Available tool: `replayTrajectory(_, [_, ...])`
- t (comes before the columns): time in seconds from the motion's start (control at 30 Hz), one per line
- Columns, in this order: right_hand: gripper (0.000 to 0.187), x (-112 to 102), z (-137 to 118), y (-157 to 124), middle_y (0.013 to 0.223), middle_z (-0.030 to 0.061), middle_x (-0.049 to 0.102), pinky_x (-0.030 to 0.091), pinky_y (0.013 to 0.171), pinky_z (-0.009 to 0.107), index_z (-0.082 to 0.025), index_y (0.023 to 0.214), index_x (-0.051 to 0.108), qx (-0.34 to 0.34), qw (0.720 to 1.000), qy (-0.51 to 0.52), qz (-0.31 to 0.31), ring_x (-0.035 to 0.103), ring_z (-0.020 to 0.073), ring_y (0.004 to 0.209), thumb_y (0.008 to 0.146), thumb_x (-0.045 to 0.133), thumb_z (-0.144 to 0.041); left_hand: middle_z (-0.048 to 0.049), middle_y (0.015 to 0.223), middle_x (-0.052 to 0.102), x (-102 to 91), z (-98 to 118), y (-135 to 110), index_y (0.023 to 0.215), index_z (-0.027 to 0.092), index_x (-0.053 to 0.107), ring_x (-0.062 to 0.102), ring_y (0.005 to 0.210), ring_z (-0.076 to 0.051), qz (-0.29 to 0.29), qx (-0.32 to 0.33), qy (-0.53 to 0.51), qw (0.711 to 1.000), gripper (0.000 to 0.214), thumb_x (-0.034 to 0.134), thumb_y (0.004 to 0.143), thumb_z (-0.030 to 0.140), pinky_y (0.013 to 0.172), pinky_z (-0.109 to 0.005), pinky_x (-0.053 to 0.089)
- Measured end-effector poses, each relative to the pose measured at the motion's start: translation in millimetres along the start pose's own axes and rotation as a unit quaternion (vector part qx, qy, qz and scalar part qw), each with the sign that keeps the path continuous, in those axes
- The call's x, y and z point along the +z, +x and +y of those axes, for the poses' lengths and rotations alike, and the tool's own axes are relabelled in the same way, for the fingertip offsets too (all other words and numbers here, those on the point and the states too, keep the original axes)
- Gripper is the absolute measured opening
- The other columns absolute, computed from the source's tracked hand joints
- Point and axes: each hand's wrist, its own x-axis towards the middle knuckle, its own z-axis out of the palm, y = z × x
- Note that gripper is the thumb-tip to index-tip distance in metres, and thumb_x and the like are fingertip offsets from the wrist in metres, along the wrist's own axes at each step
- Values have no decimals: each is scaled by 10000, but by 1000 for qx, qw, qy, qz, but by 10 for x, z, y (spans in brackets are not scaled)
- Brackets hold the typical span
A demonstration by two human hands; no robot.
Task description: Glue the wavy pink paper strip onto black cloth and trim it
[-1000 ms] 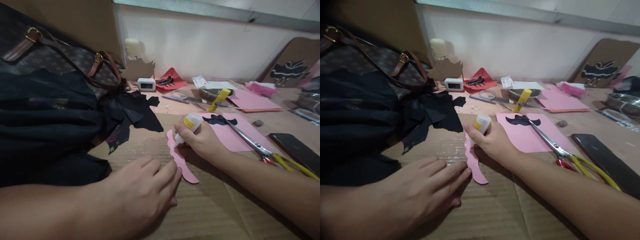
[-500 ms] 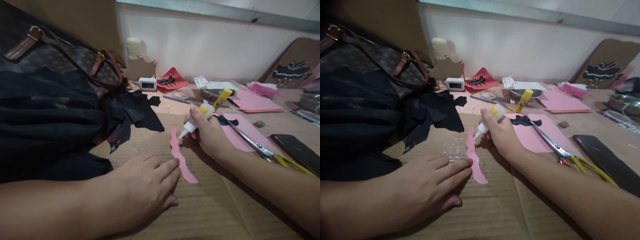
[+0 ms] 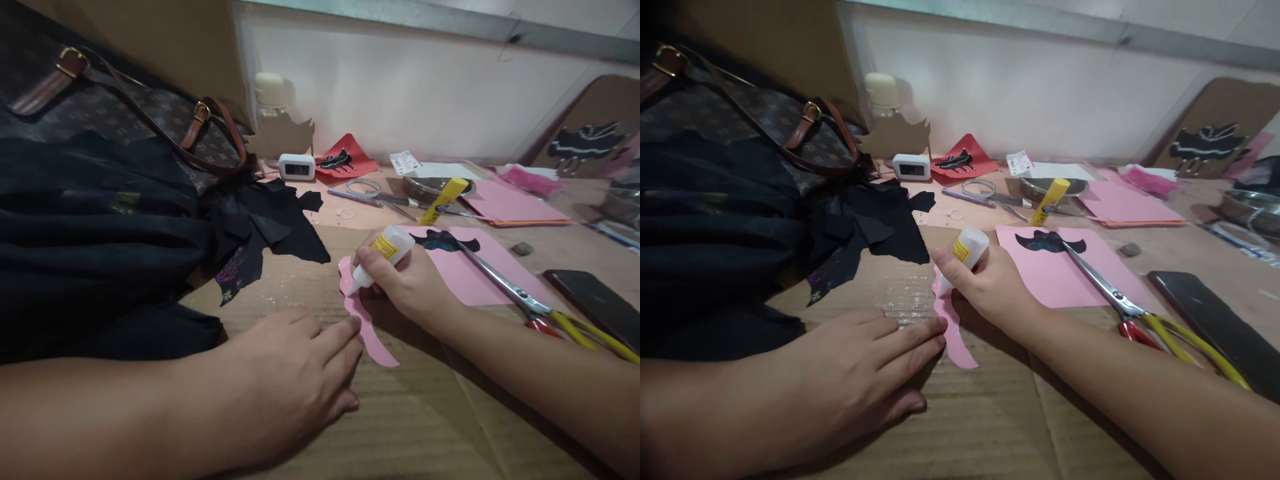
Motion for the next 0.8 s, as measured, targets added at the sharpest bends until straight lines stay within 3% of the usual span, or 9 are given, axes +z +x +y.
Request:
replayTrajectory(0.43, [416,2,-3,-13,633,-13,616,433,529,246,-202,711,567,-13,998,-59,-2,569,131,573,900,639,-566,-149,1288,679,2,22,-4,1373,44,558,687,884,-280,-11,-2,0,1000,510,403,1050,407,661,-424,546])
replayTrajectory(0.8, [382,15,-40,1,642,-6,627,441,554,253,-200,699,581,-33,998,-43,-31,586,135,588,918,631,-509,-147,1274,687,2,13,-15,1360,52,565,678,800,-271,-19,-6,-4,1000,508,397,1050,418,602,-427,528])
